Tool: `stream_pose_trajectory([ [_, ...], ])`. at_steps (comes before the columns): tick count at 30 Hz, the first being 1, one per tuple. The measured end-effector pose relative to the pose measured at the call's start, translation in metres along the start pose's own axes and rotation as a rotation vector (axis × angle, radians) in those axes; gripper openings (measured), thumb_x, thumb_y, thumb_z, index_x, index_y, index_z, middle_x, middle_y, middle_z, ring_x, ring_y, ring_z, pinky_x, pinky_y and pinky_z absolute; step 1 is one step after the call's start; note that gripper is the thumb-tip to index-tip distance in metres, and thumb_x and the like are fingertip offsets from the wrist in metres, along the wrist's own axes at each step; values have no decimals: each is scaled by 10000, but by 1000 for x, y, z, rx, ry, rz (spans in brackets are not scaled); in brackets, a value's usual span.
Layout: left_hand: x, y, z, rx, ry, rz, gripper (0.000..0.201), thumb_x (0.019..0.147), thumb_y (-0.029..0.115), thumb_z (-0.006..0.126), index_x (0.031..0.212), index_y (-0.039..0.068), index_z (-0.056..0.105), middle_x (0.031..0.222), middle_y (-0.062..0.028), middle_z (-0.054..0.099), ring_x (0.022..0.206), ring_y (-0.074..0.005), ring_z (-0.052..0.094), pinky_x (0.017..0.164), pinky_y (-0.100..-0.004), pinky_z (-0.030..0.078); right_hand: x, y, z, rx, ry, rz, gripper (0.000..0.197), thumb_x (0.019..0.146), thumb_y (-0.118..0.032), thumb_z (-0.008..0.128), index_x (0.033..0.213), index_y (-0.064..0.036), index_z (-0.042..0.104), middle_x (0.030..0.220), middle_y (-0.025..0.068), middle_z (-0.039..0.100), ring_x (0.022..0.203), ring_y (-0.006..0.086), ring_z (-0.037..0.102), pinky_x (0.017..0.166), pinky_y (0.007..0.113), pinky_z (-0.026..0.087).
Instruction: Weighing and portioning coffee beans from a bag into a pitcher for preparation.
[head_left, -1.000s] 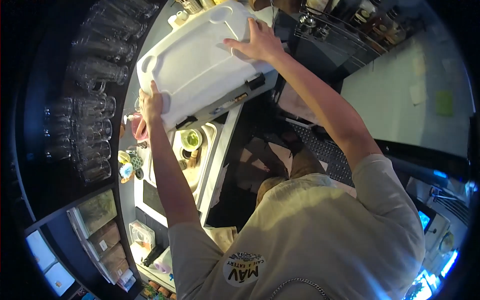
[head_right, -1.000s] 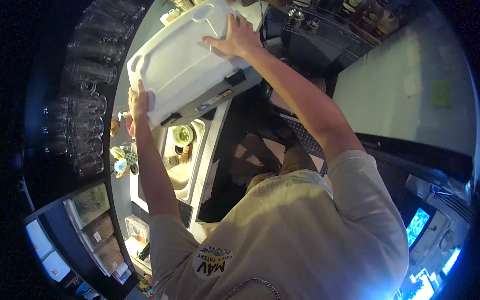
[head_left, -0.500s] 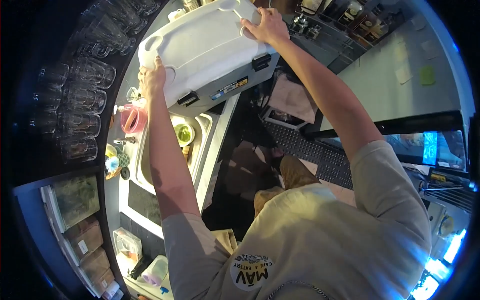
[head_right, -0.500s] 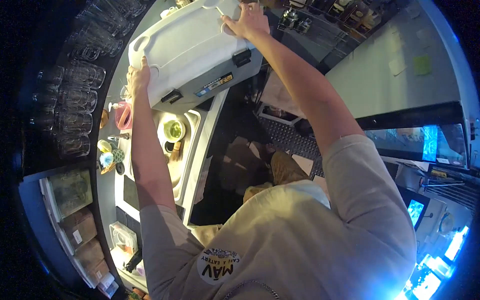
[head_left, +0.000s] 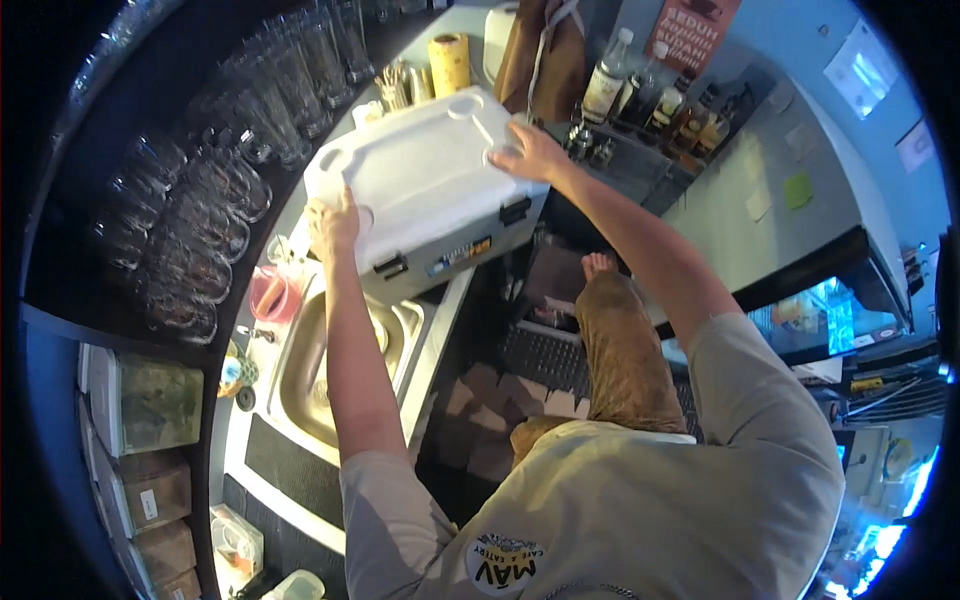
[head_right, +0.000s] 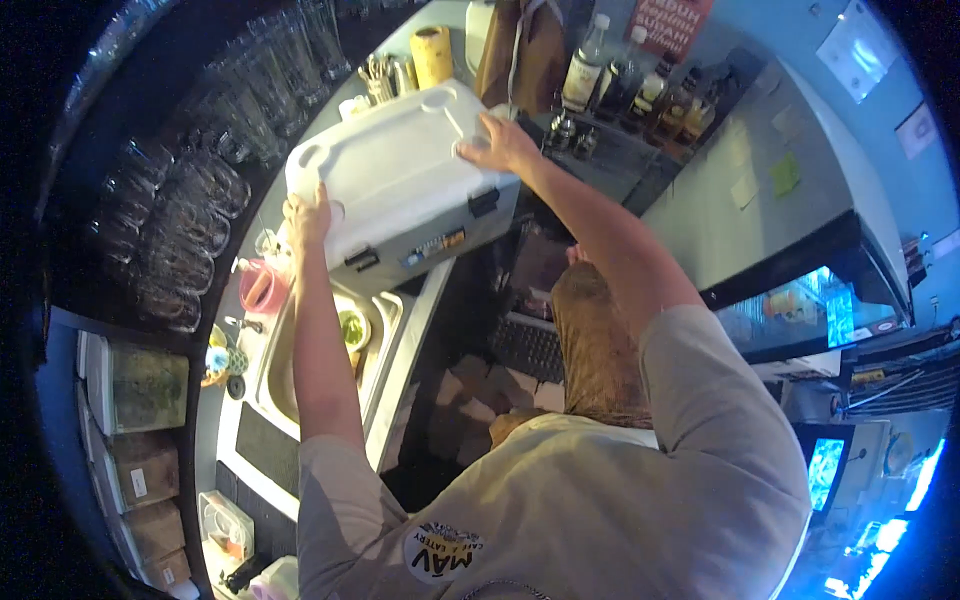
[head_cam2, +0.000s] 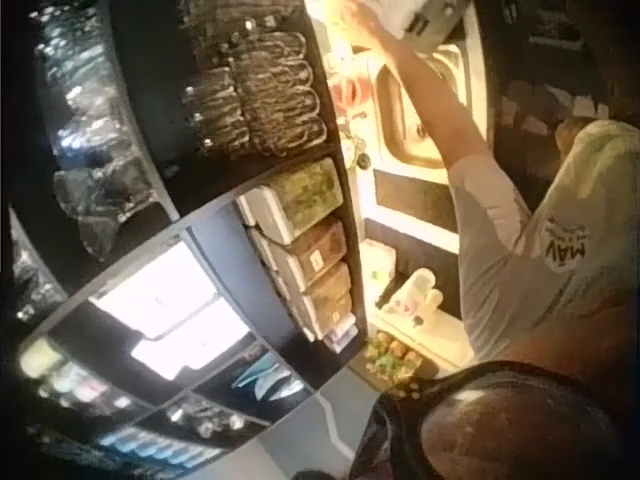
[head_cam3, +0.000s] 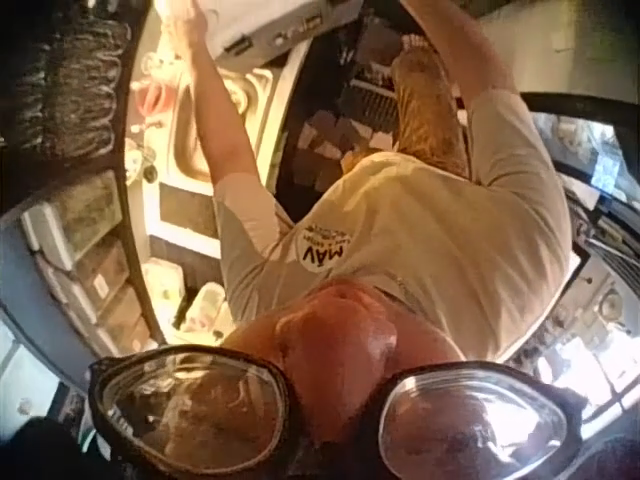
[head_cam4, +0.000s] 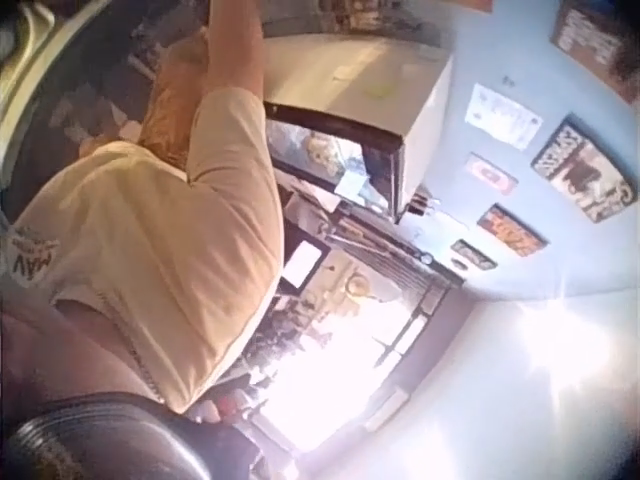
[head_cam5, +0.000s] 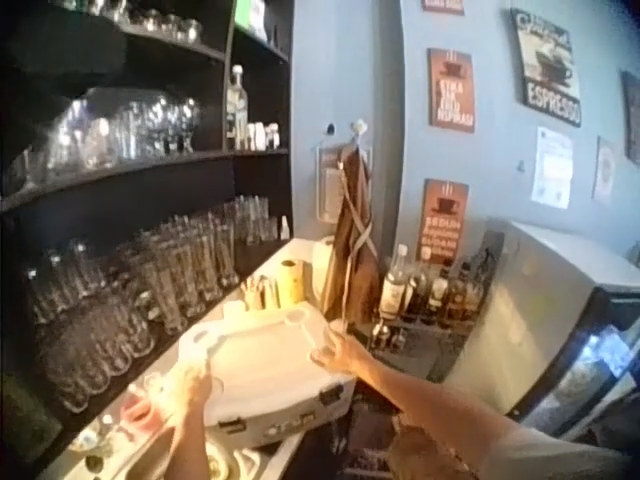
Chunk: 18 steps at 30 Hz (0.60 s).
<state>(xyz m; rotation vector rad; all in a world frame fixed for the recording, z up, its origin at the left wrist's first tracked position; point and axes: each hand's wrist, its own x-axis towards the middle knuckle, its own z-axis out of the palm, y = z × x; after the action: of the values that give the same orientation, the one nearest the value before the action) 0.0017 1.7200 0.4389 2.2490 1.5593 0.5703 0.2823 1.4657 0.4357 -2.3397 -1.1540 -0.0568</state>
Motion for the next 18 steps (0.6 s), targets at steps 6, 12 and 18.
stream_pose_trajectory([
  [6, 7, -34, 1, -87, 28, 125, 927, 896, 670, 567, 1473, -43, 434, 1498, -259, 466, 1422, -363, 415, 1182, -425, 309, -9, -6, -36, 133, -198, -127, 963, 759, -662, 746, 1399, 26, 537, 1371, 264, 585, 1280, 370, 569, 1105, 413, 427],
  [12, -33, -4, -8, 40, 314, 286, 908, 825, 590, 729, 1474, 16, 454, 1531, -256, 417, 1438, -435, 349, 1185, -548, 261, 32, 39, -109, 320, -420, -206, 761, 849, -528, 768, 1368, -3, 582, 1287, 188, 660, 1146, 266, 662, 917, 375, 546],
  [18, -116, 144, -2, 363, -306, 234, 1124, 748, 767, 686, 1521, 7, 391, 1611, -256, 291, 1509, -458, 207, 1161, -723, 90, 97, 104, -181, 963, -134, -113, 388, 911, -167, 768, 1236, 7, 647, 1040, 71, 708, 854, 98, 667, 734, 265, 535],
])
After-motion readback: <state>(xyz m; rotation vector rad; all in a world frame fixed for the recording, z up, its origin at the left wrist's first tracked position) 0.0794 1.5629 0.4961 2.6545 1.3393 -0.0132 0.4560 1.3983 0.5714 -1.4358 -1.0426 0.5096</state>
